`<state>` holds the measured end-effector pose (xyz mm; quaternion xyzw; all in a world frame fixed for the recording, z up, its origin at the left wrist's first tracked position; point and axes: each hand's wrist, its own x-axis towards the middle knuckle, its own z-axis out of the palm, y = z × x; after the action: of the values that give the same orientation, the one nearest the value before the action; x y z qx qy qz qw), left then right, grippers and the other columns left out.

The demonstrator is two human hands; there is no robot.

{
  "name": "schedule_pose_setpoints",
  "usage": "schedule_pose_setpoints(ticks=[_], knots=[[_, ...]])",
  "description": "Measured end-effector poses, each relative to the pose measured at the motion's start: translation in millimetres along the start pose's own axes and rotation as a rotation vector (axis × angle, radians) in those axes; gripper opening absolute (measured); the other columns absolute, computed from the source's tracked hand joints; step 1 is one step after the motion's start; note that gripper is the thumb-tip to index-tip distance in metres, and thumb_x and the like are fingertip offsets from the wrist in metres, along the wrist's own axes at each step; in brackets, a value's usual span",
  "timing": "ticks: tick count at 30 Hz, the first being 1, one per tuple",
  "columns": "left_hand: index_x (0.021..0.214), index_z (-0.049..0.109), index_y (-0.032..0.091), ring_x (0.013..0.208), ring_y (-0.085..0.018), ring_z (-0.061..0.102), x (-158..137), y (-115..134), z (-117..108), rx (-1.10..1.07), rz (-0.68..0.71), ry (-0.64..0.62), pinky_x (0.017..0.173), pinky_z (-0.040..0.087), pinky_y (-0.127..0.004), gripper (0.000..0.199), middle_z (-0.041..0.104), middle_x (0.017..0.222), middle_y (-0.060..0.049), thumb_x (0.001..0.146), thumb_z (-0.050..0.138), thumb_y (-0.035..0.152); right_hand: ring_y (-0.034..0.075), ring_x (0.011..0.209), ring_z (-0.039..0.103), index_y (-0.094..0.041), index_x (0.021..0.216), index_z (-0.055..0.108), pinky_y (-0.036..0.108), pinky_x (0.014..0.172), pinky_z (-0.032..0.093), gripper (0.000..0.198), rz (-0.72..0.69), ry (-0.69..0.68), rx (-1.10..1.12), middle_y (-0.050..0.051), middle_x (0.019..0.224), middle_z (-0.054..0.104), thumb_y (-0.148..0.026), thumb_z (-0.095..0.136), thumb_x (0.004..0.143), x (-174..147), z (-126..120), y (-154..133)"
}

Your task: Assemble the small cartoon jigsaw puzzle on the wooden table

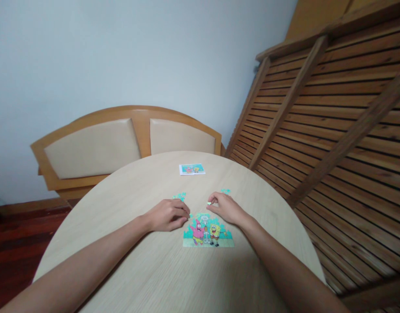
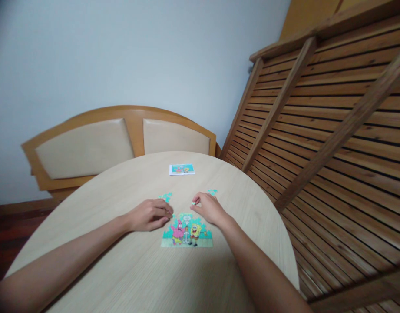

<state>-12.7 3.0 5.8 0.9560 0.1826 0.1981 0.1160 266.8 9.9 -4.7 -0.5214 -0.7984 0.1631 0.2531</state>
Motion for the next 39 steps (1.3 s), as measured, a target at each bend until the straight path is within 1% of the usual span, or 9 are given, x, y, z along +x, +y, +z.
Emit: schedule_pose_setpoints(ticks=[4,7,10,13,17,22,28,33,39], knots=[[0.1,0.072,0.022,0.099,-0.019,0.067,-0.4,-1.0,1.0,0.012,-0.006,-0.004,0.093,0.052,-0.032,0.024,0.072,0.107,-0.007,0.096,0.049,0.022,0.017,0.077,0.068,-0.018,0.086,0.068,0.027,0.071,0.05,0.006,0.027,0.019,0.224,0.003,0.081,0.073,-0.023,0.069,0.083,0.5,2.4,-11.4],[0.101,0.072,0.022,0.1,-0.019,0.067,-0.3,-1.7,1.6,0.018,-0.01,-0.018,0.094,0.051,-0.031,0.024,0.072,0.108,-0.006,0.097,0.048,0.023,0.018,0.077,0.07,-0.017,0.086,0.069,0.028,0.071,0.052,0.011,0.046,0.007,0.394,0.005,0.08,0.074,-0.028,0.068,0.084,0.3,8.9,-21.9],[0.102,0.072,0.022,0.1,-0.019,0.067,0.2,-2.1,1.9,0.022,-0.017,-0.024,0.094,0.05,-0.031,0.025,0.072,0.109,-0.007,0.097,0.048,0.024,0.018,0.078,0.071,-0.016,0.089,0.072,0.028,0.073,0.053,0.014,0.025,-0.027,0.456,0.005,0.082,0.075,-0.029,0.07,0.083,-0.8,16.2,-31.2],[0.103,0.072,0.022,0.1,-0.019,0.066,0.6,-2.1,1.9,0.025,-0.02,-0.025,0.094,0.05,-0.031,0.024,0.071,0.109,-0.007,0.096,0.048,0.023,0.019,0.081,0.071,-0.017,0.09,0.074,0.029,0.076,0.054,0.013,0.008,-0.042,0.436,0.005,0.085,0.077,-0.027,0.069,0.083,-2.0,21.4,-36.6],[0.104,0.072,0.022,0.1,-0.019,0.067,1.2,-1.8,1.9,0.023,-0.008,-0.014,0.094,0.05,-0.031,0.024,0.071,0.109,-0.006,0.096,0.05,0.022,0.019,0.083,0.071,-0.017,0.086,0.075,0.03,0.079,0.053,0.009,-0.003,-0.058,0.395,0.005,0.086,0.077,-0.023,0.069,0.082,-2.9,24.1,-38.2],[0.103,0.072,0.021,0.098,-0.019,0.067,2.2,-2.5,2.6,0.032,0.022,0.011,0.092,0.052,-0.03,0.024,0.072,0.107,-0.007,0.096,0.049,0.023,0.019,0.083,0.071,-0.017,0.085,0.076,0.029,0.08,0.052,0.009,-0.042,-0.061,0.351,0.004,0.086,0.077,-0.023,0.07,0.082,-3.7,22.9,-38.6],[0.102,0.072,0.02,0.096,-0.019,0.067,1.5,-3.9,3.8,0.057,0.029,0.007,0.089,0.052,-0.031,0.023,0.072,0.107,-0.007,0.096,0.05,0.022,0.018,0.083,0.07,-0.017,0.084,0.077,0.028,0.078,0.05,0.01,-0.057,-0.058,0.262,0.005,0.086,0.077,-0.023,0.07,0.082,-3.1,20.4,-40.1],[0.103,0.071,0.02,0.098,-0.019,0.067,0.8,-4.1,3.6,0.045,0.031,0.002,0.092,0.051,-0.031,0.023,0.072,0.108,-0.007,0.097,0.049,0.023,0.018,0.088,0.068,-0.018,0.089,0.078,0.028,0.083,0.049,0.011,-0.114,-0.051,0.211,0.005,0.091,0.076,-0.022,0.07,0.083,-4.0,17.6,-39.4],[0.102,0.072,0.02,0.097,-0.019,0.067,1.6,-2.8,1.9,0.05,0.028,0.001,0.091,0.051,-0.031,0.024,0.072,0.108,-0.007,0.097,0.049,0.023,0.018,0.09,0.067,-0.021,0.087,0.079,0.029,0.086,0.047,0.009,-0.145,-0.059,0.136,0.004,0.09,0.075,-0.021,0.072,0.082,-5.5,17.2,-38.7]])
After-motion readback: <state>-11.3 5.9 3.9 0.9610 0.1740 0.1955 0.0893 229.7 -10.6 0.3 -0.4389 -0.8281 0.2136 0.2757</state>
